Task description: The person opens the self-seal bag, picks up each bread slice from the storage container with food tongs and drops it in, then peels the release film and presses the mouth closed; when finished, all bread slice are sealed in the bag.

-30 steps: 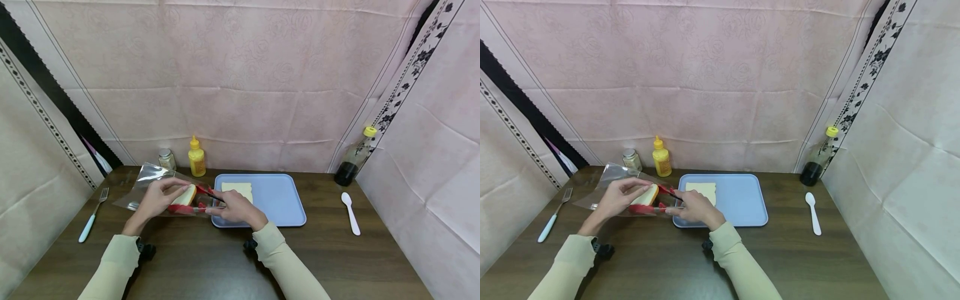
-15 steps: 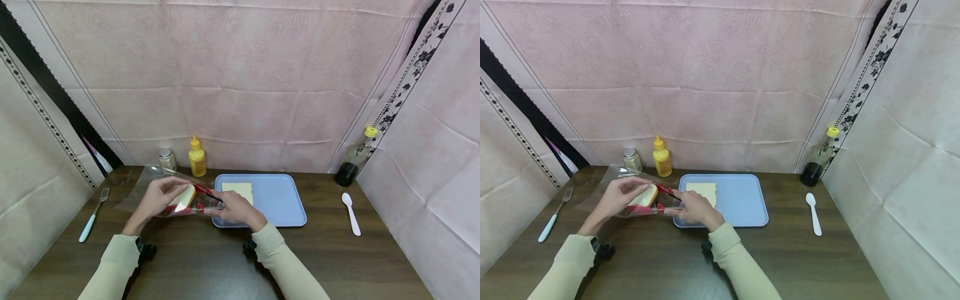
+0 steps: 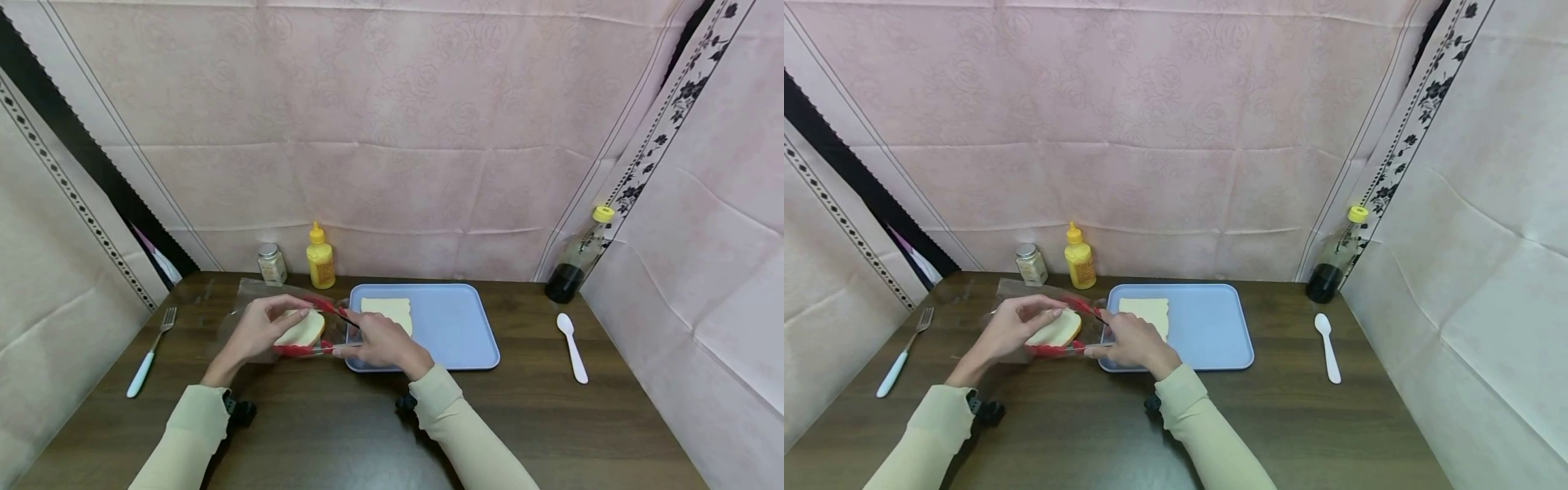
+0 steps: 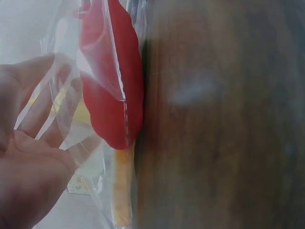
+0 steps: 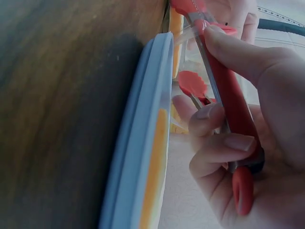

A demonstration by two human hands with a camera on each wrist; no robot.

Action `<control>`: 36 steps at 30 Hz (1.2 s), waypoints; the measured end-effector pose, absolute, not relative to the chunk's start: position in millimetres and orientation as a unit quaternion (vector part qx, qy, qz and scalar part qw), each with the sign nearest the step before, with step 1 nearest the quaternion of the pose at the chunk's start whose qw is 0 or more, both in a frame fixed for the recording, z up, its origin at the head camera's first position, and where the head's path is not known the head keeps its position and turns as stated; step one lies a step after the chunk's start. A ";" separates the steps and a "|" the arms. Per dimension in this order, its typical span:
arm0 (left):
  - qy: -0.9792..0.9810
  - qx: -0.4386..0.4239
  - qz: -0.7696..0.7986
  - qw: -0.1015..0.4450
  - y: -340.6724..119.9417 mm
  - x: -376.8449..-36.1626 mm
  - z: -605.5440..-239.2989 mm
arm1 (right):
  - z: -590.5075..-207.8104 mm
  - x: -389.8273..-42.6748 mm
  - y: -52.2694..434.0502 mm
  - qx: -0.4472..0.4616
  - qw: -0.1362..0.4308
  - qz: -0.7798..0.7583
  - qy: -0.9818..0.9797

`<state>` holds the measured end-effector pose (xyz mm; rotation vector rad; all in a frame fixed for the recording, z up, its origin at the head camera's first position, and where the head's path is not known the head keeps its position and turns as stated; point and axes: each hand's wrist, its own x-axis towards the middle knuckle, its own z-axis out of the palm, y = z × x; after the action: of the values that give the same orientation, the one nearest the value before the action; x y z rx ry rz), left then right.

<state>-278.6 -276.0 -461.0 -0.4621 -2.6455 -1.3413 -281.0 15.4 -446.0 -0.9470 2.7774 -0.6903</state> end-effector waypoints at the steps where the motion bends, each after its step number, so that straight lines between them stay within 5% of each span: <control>1: -0.879 -0.153 -0.446 0.071 -276.0 -278.7 -461.2 | -446.2 -280.9 15.3 -0.313 0.062 -0.227 0.920; 36: -0.867 -0.153 -0.470 0.067 -281.5 -278.9 -458.3 | -454.3 -293.0 28.9 -0.350 0.114 -0.371 0.852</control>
<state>-278.9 -281.5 -458.3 -0.4612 -2.6120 -1.4171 -293.0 28.9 -454.3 -1.0267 2.4989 -1.0882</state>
